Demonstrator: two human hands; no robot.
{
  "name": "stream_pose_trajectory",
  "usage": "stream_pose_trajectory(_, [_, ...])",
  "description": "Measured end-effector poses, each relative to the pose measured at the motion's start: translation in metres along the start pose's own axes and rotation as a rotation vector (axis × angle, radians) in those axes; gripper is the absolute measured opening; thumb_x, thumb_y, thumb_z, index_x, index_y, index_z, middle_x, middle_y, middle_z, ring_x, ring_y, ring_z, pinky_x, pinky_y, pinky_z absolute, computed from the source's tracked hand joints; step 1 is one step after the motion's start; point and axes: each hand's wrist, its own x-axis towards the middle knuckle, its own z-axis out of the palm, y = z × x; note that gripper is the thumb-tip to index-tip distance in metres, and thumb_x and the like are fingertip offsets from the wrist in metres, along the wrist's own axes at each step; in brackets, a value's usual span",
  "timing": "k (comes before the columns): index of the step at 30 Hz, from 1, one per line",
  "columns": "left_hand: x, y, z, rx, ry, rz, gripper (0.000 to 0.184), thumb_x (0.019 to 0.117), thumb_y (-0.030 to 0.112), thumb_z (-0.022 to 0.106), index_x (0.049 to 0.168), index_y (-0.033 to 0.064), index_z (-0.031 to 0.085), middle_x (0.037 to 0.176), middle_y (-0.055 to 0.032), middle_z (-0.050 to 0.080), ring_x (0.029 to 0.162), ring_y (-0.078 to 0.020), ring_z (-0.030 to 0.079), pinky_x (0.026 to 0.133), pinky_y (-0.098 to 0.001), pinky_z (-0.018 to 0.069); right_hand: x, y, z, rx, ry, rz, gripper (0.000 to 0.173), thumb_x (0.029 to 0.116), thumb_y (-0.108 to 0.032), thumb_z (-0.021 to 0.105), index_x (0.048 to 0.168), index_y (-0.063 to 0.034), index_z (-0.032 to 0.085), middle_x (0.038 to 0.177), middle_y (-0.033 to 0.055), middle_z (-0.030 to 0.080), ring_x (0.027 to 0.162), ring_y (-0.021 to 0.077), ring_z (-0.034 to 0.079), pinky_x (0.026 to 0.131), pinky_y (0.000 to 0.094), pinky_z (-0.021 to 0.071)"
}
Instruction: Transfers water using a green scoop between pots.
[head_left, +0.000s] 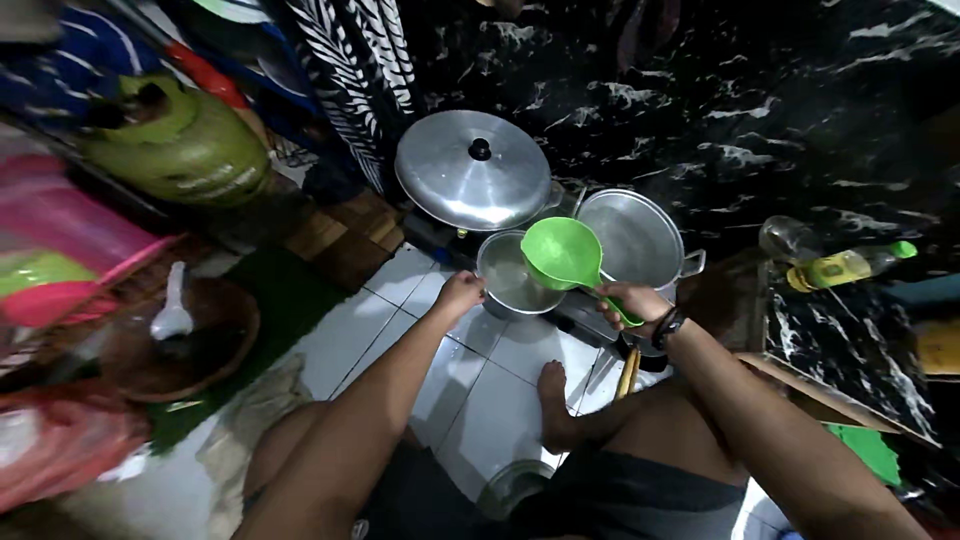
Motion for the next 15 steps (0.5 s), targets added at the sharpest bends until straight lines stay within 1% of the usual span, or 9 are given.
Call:
stream_pose_trajectory(4, [0.001, -0.003, -0.002, -0.008, -0.015, 0.002, 0.039, 0.1077, 0.022, 0.052, 0.134, -0.0056, 0.051, 0.128, -0.0247, 0.059, 0.107, -0.0282, 0.066, 0.095, -0.0417, 0.0551, 0.015, 0.006, 0.011, -0.054, 0.027, 0.027, 0.029, 0.1112, -0.026, 0.042, 0.121, -0.0026, 0.057, 0.071, 0.0023, 0.056, 0.046, 0.0076, 0.05, 0.042, 0.0207, 0.0457])
stream_pose_trajectory(8, [-0.002, -0.005, -0.003, -0.001, -0.035, 0.013, 0.04, 0.1076, 0.023, 0.053, 0.134, -0.0061, 0.05, 0.126, -0.0247, 0.059, 0.106, -0.028, 0.066, 0.095, -0.0414, 0.055, 0.024, 0.008, 0.019, -0.135, 0.058, 0.049, 0.028, 0.1107, -0.026, 0.044, 0.116, -0.0017, 0.058, 0.069, 0.003, 0.057, 0.045, 0.0086, 0.052, 0.042, 0.0219, 0.0471])
stream_pose_trajectory(11, [-0.005, -0.005, -0.002, 0.007, -0.052, 0.014, 0.041, 0.1072, 0.023, 0.054, 0.134, -0.0064, 0.051, 0.125, -0.0242, 0.06, 0.107, -0.0278, 0.066, 0.096, -0.0413, 0.0547, 0.028, 0.008, 0.025, -0.225, 0.08, 0.051, 0.028, 0.111, -0.026, 0.044, 0.117, -0.0016, 0.057, 0.069, 0.0033, 0.057, 0.046, 0.0094, 0.053, 0.043, 0.0228, 0.0481])
stream_pose_trajectory(13, [-0.005, -0.006, -0.001, 0.009, -0.053, 0.016, 0.041, 0.1065, 0.023, 0.055, 0.134, -0.0066, 0.051, 0.125, -0.024, 0.061, 0.106, -0.0274, 0.067, 0.096, -0.0411, 0.0551, 0.031, 0.009, 0.028, -0.274, 0.096, 0.05, 0.028, 0.1109, -0.025, 0.045, 0.119, -0.0013, 0.058, 0.07, 0.0043, 0.058, 0.047, 0.01, 0.054, 0.044, 0.0234, 0.0487])
stream_pose_trajectory(15, [-0.003, -0.009, 0.0, 0.017, -0.04, 0.025, 0.041, 0.1058, 0.025, 0.057, 0.132, -0.0068, 0.053, 0.123, -0.0241, 0.062, 0.105, -0.0276, 0.067, 0.096, -0.0421, 0.0555, 0.034, 0.009, 0.032, -0.315, 0.114, 0.06, 0.03, 0.1112, -0.026, 0.044, 0.123, -0.0015, 0.058, 0.073, 0.0047, 0.06, 0.049, 0.0101, 0.054, 0.046, 0.0239, 0.049])
